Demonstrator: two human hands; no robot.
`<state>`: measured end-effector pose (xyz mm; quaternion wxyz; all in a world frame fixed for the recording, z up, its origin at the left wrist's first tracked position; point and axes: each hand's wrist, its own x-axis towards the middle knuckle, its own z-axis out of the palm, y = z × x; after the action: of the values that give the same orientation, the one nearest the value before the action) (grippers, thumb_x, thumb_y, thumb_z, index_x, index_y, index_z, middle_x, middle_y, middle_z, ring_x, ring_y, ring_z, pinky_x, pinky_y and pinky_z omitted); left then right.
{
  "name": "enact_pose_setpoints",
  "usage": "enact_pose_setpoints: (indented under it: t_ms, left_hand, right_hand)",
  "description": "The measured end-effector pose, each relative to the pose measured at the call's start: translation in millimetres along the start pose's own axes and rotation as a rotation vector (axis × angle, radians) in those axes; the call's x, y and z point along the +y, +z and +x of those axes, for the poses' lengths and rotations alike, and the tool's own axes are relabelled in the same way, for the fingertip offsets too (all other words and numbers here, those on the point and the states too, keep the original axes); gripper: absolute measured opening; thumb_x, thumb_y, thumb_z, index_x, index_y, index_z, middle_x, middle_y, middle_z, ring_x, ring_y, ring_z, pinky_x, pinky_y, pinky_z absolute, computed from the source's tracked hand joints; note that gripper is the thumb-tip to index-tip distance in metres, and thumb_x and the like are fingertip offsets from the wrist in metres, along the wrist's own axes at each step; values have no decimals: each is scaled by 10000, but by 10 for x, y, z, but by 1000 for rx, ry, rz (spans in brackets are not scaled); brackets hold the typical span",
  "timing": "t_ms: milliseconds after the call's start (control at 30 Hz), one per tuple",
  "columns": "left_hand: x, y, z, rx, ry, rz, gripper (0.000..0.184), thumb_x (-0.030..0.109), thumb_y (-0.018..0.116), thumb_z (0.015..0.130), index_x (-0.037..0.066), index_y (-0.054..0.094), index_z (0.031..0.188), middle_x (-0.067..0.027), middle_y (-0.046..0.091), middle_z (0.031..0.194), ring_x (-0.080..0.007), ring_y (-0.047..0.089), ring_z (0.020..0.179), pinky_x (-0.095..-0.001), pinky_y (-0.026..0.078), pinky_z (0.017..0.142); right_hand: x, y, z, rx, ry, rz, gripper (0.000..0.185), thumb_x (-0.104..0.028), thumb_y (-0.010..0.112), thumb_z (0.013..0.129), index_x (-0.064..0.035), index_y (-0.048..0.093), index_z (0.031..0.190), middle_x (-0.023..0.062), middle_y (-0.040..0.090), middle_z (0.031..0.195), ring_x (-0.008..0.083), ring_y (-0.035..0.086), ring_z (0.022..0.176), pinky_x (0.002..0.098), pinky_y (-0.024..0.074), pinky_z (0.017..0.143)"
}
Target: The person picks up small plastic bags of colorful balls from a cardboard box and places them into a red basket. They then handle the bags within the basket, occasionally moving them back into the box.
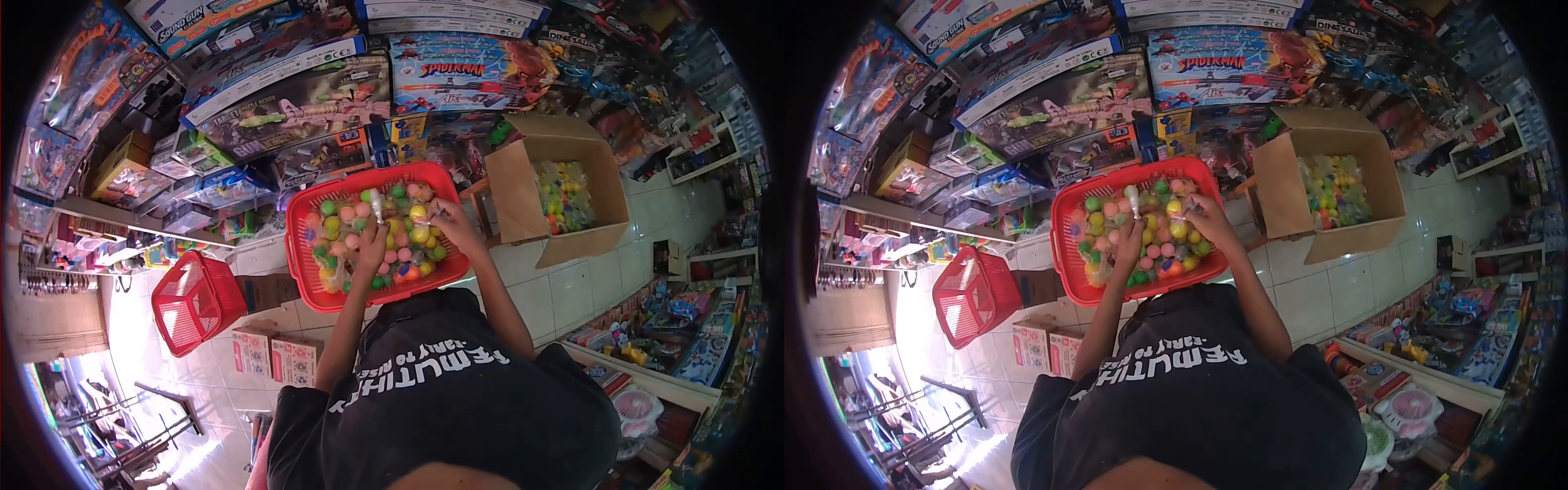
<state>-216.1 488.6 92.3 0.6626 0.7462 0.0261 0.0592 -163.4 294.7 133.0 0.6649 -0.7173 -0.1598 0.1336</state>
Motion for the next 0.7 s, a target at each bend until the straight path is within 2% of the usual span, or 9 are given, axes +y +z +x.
enact_pose_setpoints:
  t_ms: [67,133,200,267,300,367,500,600,700]
  left_hand:
    - [11,22,-103,0,-108,-14,349,90,395,845,-3,503,1164,-116,576,1019,-204,531,953,-291,393,836]
    - [227,53,-203,-129,-107,-320,391,87,406,834,-9,465,1209,-89,560,1065,-185,519,977,-282,389,856]
    - [245,81,-352,-137,-184,-395,376,120,440,864,-7,456,1218,-82,533,1116,-164,505,991,-267,375,879]
    - [505,93,-495,-303,-341,-557,417,235,481,892,-16,435,1222,-72,513,1133,-141,476,1013,-242,392,828]
    - [412,153,-520,-317,-186,-484,420,236,527,886,-13,439,1213,-60,528,1088,-124,493,983,-237,410,807]
    - [214,175,-603,-322,-203,-430,401,226,537,882,-14,452,1192,-56,535,1069,-122,504,965,-245,415,809]
    - [460,239,-742,-323,-290,-425,349,218,558,872,-9,485,1127,-45,555,1002,-117,530,912,-259,426,812]
    - [627,340,-802,-304,-272,-485,343,219,570,864,-2,494,1115,-41,547,982,-114,530,897,-252,433,793]
    - [740,458,-814,-391,-251,-307,344,214,584,854,13,495,1118,-42,560,982,-118,534,880,-248,443,746]
  right_hand:
    - [-137,54,-84,-9,3,133,38,-35,523,761,-44,486,753,-11,481,722,70,462,715,218,372,672]
    - [-241,97,-179,-48,61,241,41,-24,506,756,-46,472,746,-7,467,738,68,456,745,207,363,694]
    - [-289,159,-271,-60,45,257,41,-18,498,754,-46,468,754,-3,465,752,70,455,758,210,363,702]
    - [-344,207,-399,-64,33,269,44,-11,490,753,-45,464,762,1,463,765,72,455,770,212,364,710]
    - [-382,234,-464,-76,51,279,50,-6,485,752,-44,464,776,3,463,777,76,456,778,216,364,720]
    - [-441,245,-596,-65,55,259,78,-16,497,774,-43,480,845,4,471,805,79,463,802,224,369,750]
    - [-453,192,-862,52,-10,172,148,-49,553,791,-43,505,930,4,498,855,75,475,839,223,383,756]
    - [-544,85,-1083,77,134,201,227,-89,604,794,-46,516,999,7,519,903,72,485,859,221,401,737]
    - [-539,-63,-1257,-22,181,50,262,-104,628,789,-43,517,1018,7,529,922,72,492,859,221,412,712]
